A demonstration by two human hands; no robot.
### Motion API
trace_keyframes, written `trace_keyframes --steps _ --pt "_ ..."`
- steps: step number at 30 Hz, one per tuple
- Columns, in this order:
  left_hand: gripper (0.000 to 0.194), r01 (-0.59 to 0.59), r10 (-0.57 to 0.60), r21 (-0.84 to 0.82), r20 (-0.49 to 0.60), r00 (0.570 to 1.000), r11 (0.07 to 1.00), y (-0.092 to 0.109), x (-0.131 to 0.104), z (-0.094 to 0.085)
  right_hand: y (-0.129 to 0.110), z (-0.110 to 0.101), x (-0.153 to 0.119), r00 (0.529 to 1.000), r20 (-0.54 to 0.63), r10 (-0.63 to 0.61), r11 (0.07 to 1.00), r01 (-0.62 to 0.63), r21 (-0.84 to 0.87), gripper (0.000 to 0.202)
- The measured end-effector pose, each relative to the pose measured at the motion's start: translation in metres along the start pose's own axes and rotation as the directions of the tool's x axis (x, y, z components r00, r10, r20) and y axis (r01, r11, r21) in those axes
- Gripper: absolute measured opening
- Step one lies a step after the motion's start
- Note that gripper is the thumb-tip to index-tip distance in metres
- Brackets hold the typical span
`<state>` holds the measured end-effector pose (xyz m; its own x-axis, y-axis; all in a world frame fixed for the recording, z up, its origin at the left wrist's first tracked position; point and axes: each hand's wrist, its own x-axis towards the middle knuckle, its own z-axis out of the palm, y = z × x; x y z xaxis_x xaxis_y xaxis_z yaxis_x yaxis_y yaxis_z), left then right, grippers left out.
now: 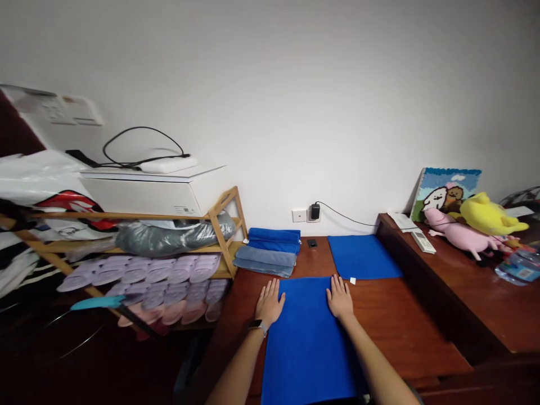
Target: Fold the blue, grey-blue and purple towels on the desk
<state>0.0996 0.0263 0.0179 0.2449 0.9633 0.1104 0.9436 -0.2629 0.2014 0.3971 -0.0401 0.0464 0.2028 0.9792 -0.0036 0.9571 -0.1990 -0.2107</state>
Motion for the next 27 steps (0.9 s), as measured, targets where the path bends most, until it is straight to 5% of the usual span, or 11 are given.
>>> trace_keyframes --steps 5,8,16,21,24,27 --pt "0.068 0.100 -0.096 0.036 -0.091 0.991 0.994 0.006 -0.026 0.004 -0.051 0.032 -0.087 0.990 -0.135 -0.032 0.998 0.039 0.056 0.067" --pt "0.068 0.154 -0.147 0.055 -0.113 0.983 0.987 -0.002 -0.041 -0.002 -0.053 0.045 -0.127 0.995 -0.090 -0.033 0.997 0.039 0.070 0.070" --pt "0.066 0.162 -0.153 0.036 -0.188 0.970 0.986 -0.023 -0.082 -0.024 -0.004 0.000 -0.116 0.993 0.063 -0.097 0.995 0.095 0.030 0.064" --pt "0.058 -0.104 0.093 -0.023 -0.283 0.955 0.994 0.032 -0.119 0.001 -0.024 0.021 -0.122 0.999 -0.001 0.047 0.999 -0.047 -0.025 0.065" --pt "0.058 -0.182 0.172 -0.039 -0.187 0.967 0.982 0.071 -0.130 0.016 -0.034 0.034 -0.130 0.989 -0.031 0.148 0.988 -0.149 -0.049 0.066" --pt "0.059 -0.181 0.177 -0.047 -0.079 0.981 0.982 0.087 -0.125 0.014 -0.032 0.039 -0.134 0.983 -0.046 0.179 0.983 -0.181 -0.040 0.067"
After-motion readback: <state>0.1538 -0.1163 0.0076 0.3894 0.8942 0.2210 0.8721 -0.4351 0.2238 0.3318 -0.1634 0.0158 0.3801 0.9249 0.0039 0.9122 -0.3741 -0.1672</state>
